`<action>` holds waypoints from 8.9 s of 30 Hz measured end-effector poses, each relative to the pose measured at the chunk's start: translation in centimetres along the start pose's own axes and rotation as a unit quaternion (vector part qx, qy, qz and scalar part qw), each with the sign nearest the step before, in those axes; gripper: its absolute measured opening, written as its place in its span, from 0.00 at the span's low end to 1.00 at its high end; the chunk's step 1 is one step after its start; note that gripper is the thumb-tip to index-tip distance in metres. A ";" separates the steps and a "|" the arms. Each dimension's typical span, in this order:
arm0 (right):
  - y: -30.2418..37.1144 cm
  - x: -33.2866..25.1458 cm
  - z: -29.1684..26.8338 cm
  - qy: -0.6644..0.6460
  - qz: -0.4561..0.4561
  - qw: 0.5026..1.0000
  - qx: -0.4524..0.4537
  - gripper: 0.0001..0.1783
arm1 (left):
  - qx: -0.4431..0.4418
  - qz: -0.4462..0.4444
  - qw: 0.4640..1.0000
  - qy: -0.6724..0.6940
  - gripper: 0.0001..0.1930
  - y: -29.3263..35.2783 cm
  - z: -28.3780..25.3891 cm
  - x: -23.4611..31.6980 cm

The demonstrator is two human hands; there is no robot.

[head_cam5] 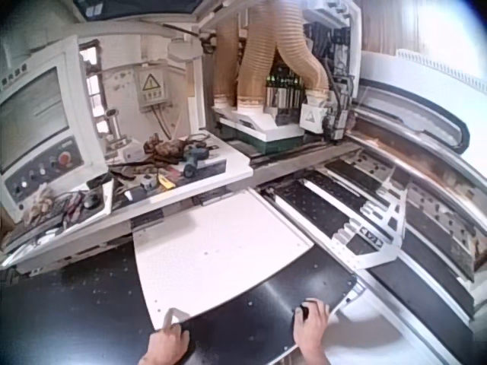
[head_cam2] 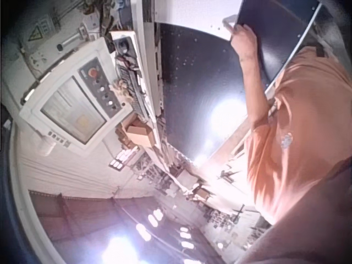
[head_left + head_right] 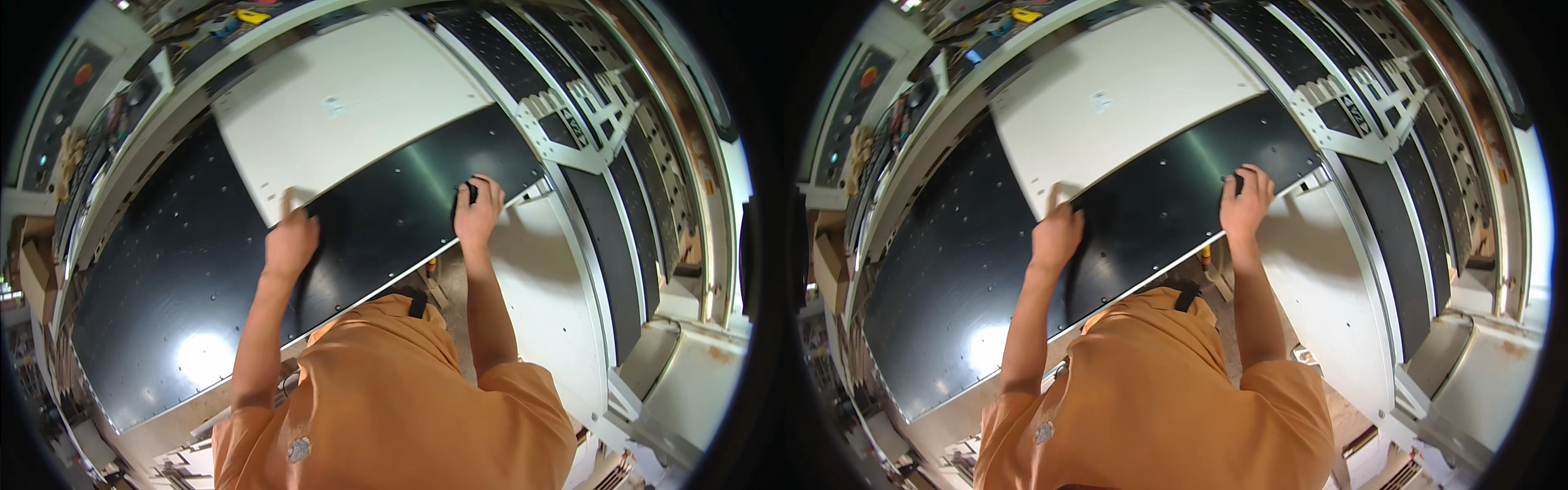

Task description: The person repeatedly removes white panels from a CNC machine bed, carries them to a stack, scans them with a barcode scanner, and returns to the machine. The person uses a yellow tool to assist in removing panels from the machine bed.

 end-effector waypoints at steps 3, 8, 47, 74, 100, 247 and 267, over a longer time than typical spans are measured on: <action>0.1 0.1 0.0 -0.008 0.005 1.000 0.002 0.10 | 0.006 -0.052 0.999 -0.003 0.13 2.8 -0.8 -2.5; -0.8 0.4 0.8 0.014 -0.022 0.998 -0.054 0.11 | 0.009 -0.064 0.998 -0.022 0.13 3.6 -0.5 -2.6; 21.3 -28.2 -4.0 -0.246 -0.505 0.606 -0.562 0.51 | 0.253 -0.641 0.521 0.505 0.22 42.2 -2.8 -2.4; 3.8 -25.7 -10.3 -0.552 -0.020 0.767 -0.326 0.14 | 0.087 -0.188 0.899 0.386 0.18 26.8 -2.0 7.0; 16.4 -16.2 -16.7 -0.236 -0.467 0.734 -0.433 0.19 | 0.439 -0.460 0.462 0.619 0.10 44.9 -8.0 -2.7; 154.6 56.5 -164.3 0.188 -0.228 0.043 -0.954 0.24 | 0.820 -0.286 -0.441 0.228 0.12 201.2 50.1 160.6; 177.4 48.0 -176.8 0.273 -0.425 -0.131 -0.853 0.24 | 0.764 -0.242 -0.578 0.156 0.18 206.9 42.7 140.9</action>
Point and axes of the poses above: each hand's wrist, its own y-axis away from the middle knuckle, its own z-axis out of the palm, x = y × z, the point moved 9 cm from there along -y, towards the middle knuckle, and after that the axes turned 1 degree about x, right-handed, at the moved point
